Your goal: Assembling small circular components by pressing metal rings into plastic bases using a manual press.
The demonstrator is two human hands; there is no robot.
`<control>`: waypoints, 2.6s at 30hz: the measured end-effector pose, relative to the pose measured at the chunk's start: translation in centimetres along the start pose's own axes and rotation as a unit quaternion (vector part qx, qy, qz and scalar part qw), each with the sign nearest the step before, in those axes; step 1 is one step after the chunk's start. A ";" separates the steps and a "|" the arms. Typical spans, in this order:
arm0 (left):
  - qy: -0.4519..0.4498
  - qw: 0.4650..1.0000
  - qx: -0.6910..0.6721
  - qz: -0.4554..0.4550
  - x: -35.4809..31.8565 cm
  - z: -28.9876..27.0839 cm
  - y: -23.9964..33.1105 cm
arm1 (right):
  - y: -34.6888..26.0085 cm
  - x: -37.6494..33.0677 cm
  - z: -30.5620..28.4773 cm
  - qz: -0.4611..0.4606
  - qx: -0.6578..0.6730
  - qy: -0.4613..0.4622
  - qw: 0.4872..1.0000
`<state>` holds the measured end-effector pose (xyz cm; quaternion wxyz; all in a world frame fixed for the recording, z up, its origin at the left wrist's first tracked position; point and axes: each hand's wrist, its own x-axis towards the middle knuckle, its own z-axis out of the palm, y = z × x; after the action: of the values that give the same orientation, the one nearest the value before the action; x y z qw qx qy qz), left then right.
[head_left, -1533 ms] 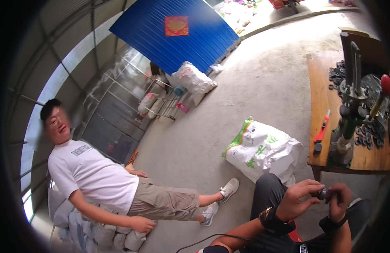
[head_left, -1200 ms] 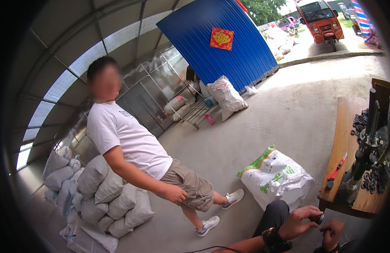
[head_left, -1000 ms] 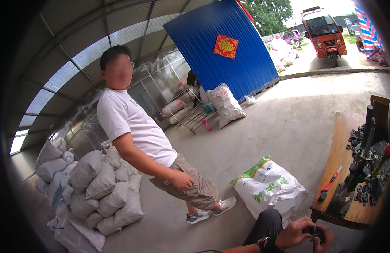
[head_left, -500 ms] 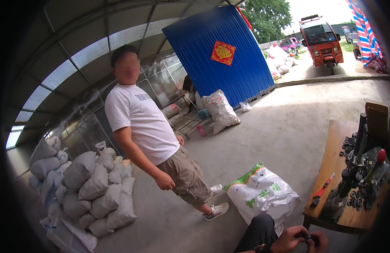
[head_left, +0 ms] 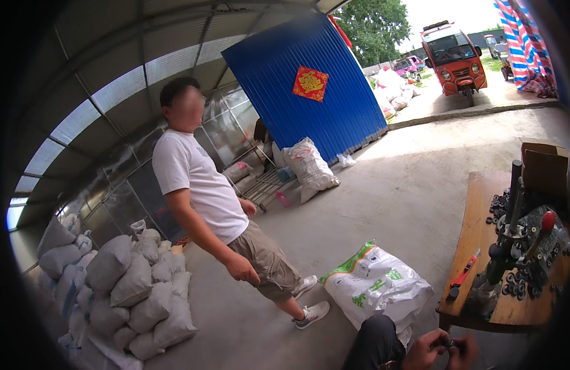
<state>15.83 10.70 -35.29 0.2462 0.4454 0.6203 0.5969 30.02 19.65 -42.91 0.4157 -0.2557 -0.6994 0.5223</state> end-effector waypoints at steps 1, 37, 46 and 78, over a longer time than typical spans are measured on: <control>-0.008 1.000 -0.005 -0.005 0.1 0.0 0.2 | -0.7 0.4 -0.3 0.004 0.004 -0.019 1.000; -0.041 0.921 0.319 0.220 16.3 0.1 -10.8 | -2.5 3.9 -1.1 -0.043 -0.098 -0.054 0.993; -0.002 0.999 -0.008 0.045 16.0 -4.7 -9.5 | -2.2 4.0 0.0 -0.012 -0.088 -0.051 0.995; 0.272 0.808 -0.320 -0.413 14.8 -25.4 -36.7 | 2.7 5.4 1.4 0.056 -0.165 -0.085 0.981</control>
<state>-22.03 14.05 -62.90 0.4197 -0.1372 0.5610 0.7002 25.78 24.11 -43.93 0.2769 -0.3144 -0.7934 0.4416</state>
